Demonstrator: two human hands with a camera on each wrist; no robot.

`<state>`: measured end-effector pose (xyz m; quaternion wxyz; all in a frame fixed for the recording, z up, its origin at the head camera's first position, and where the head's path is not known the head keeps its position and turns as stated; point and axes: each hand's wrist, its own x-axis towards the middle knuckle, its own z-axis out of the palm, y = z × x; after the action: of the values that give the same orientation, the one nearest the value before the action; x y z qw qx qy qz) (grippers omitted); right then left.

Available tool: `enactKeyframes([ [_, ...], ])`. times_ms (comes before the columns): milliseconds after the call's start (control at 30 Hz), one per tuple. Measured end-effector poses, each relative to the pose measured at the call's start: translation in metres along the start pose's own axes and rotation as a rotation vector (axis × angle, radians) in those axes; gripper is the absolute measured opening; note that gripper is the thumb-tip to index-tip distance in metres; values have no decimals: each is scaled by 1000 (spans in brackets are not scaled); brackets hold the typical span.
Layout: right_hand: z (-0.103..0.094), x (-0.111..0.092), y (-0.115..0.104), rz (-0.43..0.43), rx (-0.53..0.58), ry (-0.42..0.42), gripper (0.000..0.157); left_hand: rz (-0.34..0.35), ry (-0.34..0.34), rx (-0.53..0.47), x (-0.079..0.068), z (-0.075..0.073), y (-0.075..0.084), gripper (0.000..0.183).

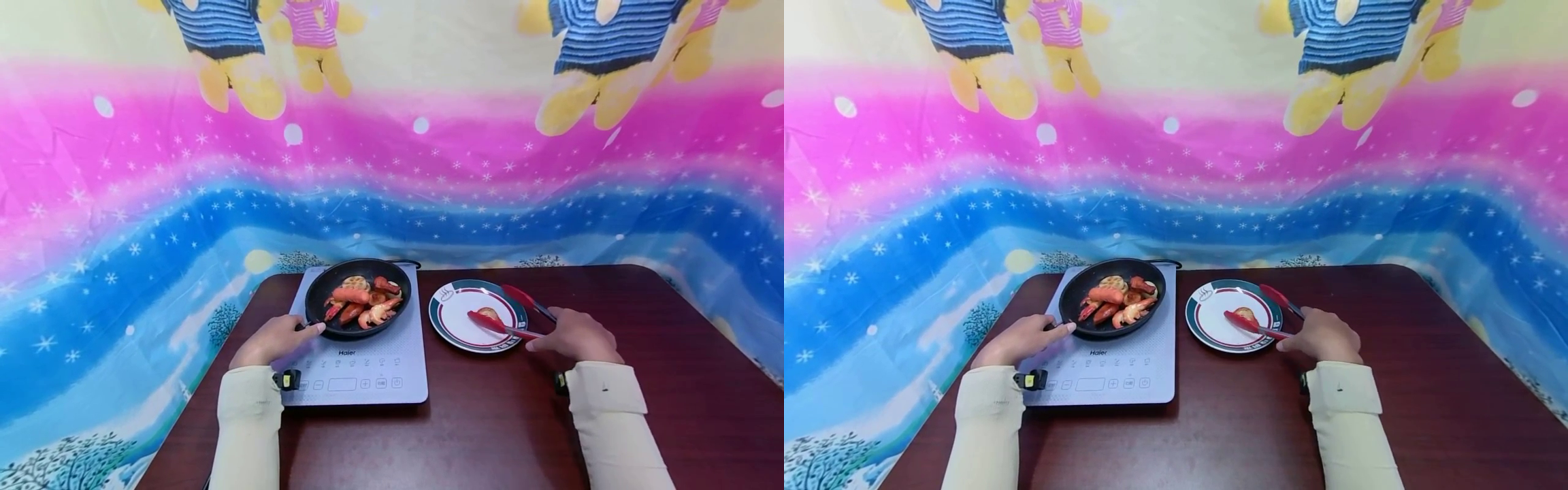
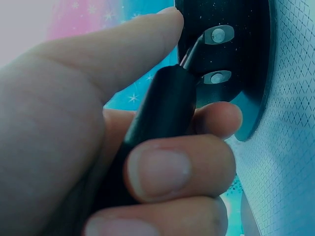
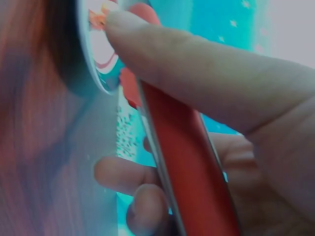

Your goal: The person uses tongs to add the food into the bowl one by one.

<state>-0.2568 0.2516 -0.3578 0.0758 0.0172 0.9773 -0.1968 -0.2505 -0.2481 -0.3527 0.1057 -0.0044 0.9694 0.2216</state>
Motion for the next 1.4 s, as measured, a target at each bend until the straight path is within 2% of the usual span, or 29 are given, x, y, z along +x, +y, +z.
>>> enactKeyframes([
  [167, 5, 2, -7, 9, -14, 13, 107, -7, -5, -3, -1, 1, -1, 53],
  [367, -3, -3, -2, -25, 2, -34, 105, 6, 5, -13, 1, 0, -2, 54],
  [600, -17, -9, 7, -61, 15, -97, 92, 4, -1, -13, 1, -1, -1, 54],
  [900, -16, -11, 11, -74, 46, -127, 62, -13, -7, -5, 0, 0, -1, 54],
  [1233, -12, -9, 6, -76, 63, -121, 68, -14, -5, -10, -1, 0, 1, 55],
  [1400, -7, -7, 0, -89, 42, -99, 62, -11, -9, -6, -1, -1, 1, 54],
])
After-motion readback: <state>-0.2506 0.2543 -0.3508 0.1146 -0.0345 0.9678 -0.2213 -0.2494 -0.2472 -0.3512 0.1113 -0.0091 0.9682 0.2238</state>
